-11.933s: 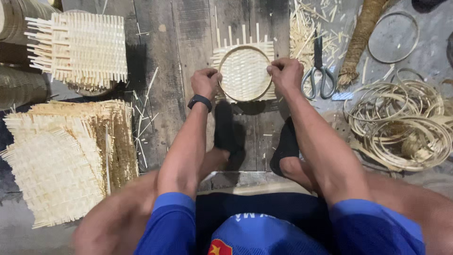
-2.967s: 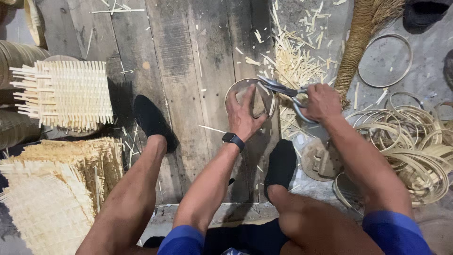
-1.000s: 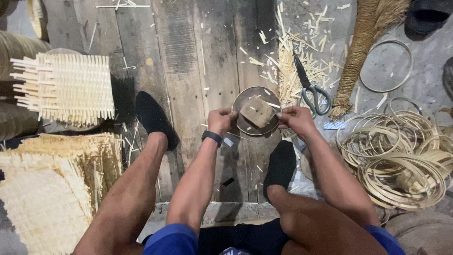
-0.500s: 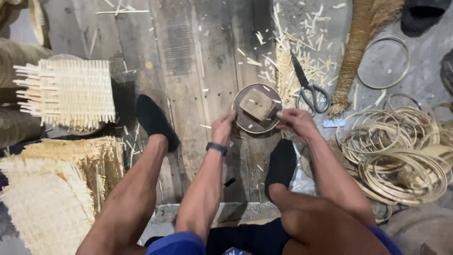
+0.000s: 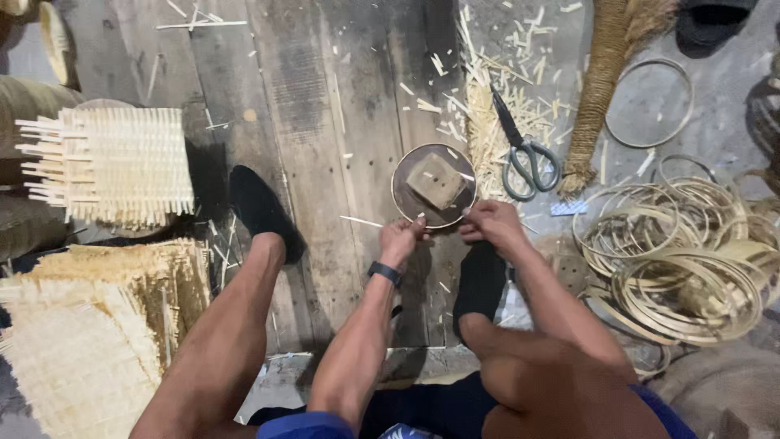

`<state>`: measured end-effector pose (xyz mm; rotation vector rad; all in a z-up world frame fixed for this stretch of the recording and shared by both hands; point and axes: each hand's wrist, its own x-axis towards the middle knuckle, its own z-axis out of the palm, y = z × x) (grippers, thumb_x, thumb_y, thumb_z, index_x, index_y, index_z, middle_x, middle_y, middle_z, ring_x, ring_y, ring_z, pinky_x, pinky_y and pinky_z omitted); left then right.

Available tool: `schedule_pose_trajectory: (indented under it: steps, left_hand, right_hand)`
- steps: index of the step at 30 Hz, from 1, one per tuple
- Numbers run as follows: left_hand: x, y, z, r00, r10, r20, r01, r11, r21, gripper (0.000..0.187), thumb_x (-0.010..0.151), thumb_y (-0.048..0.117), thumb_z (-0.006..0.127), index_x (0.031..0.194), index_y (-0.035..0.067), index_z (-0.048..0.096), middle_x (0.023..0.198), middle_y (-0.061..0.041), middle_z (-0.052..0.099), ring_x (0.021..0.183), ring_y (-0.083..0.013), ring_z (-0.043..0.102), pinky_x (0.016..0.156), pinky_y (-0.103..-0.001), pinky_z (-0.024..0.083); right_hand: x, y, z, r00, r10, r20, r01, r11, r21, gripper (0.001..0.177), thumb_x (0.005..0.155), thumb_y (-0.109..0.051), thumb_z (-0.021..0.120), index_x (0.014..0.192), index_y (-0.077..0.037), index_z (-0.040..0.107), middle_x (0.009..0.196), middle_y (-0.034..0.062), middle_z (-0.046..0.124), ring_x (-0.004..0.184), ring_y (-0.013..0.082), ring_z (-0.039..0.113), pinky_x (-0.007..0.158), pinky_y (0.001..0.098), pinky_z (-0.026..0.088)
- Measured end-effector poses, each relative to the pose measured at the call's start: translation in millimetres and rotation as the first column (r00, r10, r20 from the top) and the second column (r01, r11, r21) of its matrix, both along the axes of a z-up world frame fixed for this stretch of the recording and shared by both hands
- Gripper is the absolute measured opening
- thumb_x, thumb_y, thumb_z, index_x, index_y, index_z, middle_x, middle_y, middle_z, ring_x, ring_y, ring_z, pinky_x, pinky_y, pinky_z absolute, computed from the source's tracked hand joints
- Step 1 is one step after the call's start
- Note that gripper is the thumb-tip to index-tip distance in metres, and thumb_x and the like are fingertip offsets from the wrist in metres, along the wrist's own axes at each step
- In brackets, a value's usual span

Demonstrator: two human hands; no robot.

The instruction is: The person assembles small round bamboo trays by placing a woven bamboo mat onto a circular wooden base. They then use a pair of shears to trim the excess bamboo strips protruding from the edge of the base. The finished trays are stacked on the floor.

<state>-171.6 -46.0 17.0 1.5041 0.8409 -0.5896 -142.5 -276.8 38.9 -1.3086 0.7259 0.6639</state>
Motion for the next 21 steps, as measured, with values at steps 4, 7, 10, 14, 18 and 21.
schedule_pose_trajectory:
  steps: [4, 7, 10, 14, 18, 21]
  left_hand:
    - [14.0, 38.5, 72.8, 0.786, -0.501, 0.362, 0.237, 0.785, 0.572, 0.025, 0.093, 0.026, 0.073, 0.099, 0.001, 0.076, 0.086, -0.016, 0.073, 0.080, -0.0293, 0.068, 0.072, -0.042, 0.055]
    - [40.7, 33.5, 122.8, 0.621, -0.691, 0.369, 0.327, 0.656, 0.680, 0.028, 0.087, 0.029, 0.072, 0.098, 0.004, 0.077, 0.089, -0.016, 0.075, 0.086, -0.0315, 0.070, 0.079, -0.043, 0.057]
    - [60.6, 16.4, 150.9, 0.486, -0.703, 0.519, 0.276, 0.687, 0.672, 0.050, 0.082, 0.038, 0.075, 0.111, -0.004, 0.072, 0.094, -0.023, 0.073, 0.089, -0.0356, 0.068, 0.079, -0.047, 0.055]
    - [82.4, -11.7, 158.8, 0.405, -0.647, 0.646, 0.307, 0.762, 0.571, 0.046, 0.099, 0.038, 0.066, 0.126, 0.000, 0.068, 0.103, -0.020, 0.073, 0.093, -0.0327, 0.071, 0.081, -0.045, 0.057]
    - [90.7, -11.0, 161.4, 0.429, -0.661, 0.616, 0.307, 0.747, 0.590, 0.030, 0.104, 0.035, 0.060, 0.112, 0.009, 0.073, 0.095, -0.014, 0.075, 0.089, -0.0345, 0.071, 0.076, -0.044, 0.056]
    - [92.7, -3.0, 155.6, 0.417, -0.662, 0.623, 0.288, 0.747, 0.600, 0.029, 0.103, 0.035, 0.060, 0.108, 0.010, 0.074, 0.089, -0.014, 0.074, 0.082, -0.0344, 0.070, 0.071, -0.042, 0.056]
  right_hand:
    - [7.3, 0.4, 49.4, 0.994, -0.051, 0.098, 0.042, 0.994, 0.099, 0.073, 0.082, -0.038, 0.076, 0.139, -0.005, 0.047, 0.116, 0.0131, 0.064, 0.104, 0.0230, 0.068, 0.076, 0.0436, 0.067]
    - [20.4, 9.6, 75.8, 0.917, 0.346, 0.198, -0.298, 0.925, -0.237, 0.091, 0.076, -0.040, 0.088, 0.143, 0.001, 0.042, 0.132, 0.0162, 0.060, 0.118, 0.0272, 0.064, 0.099, 0.0392, 0.052]
    - [18.1, 26.6, 79.6, 0.907, 0.228, 0.354, -0.140, 0.956, -0.260, 0.079, 0.071, -0.030, 0.085, 0.136, 0.000, 0.051, 0.124, 0.0174, 0.066, 0.112, 0.0274, 0.067, 0.095, 0.0370, 0.054]
    - [7.5, 46.3, 70.1, 0.862, 0.334, 0.382, -0.089, 0.841, -0.534, 0.067, 0.070, -0.028, 0.084, 0.124, 0.001, 0.057, 0.111, 0.0148, 0.070, 0.102, 0.0238, 0.069, 0.089, 0.0359, 0.055]
    - [13.6, 50.8, 65.1, 0.859, 0.297, 0.417, -0.043, 0.853, -0.520, 0.064, 0.067, -0.029, 0.084, 0.119, 0.001, 0.061, 0.106, 0.0120, 0.072, 0.096, 0.0203, 0.069, 0.084, 0.0346, 0.056]
    - [20.4, 48.0, 68.0, 0.863, 0.337, 0.377, -0.110, 0.853, -0.510, 0.066, 0.067, -0.029, 0.086, 0.119, 0.002, 0.061, 0.105, 0.0133, 0.071, 0.094, 0.0202, 0.068, 0.082, 0.0339, 0.057]
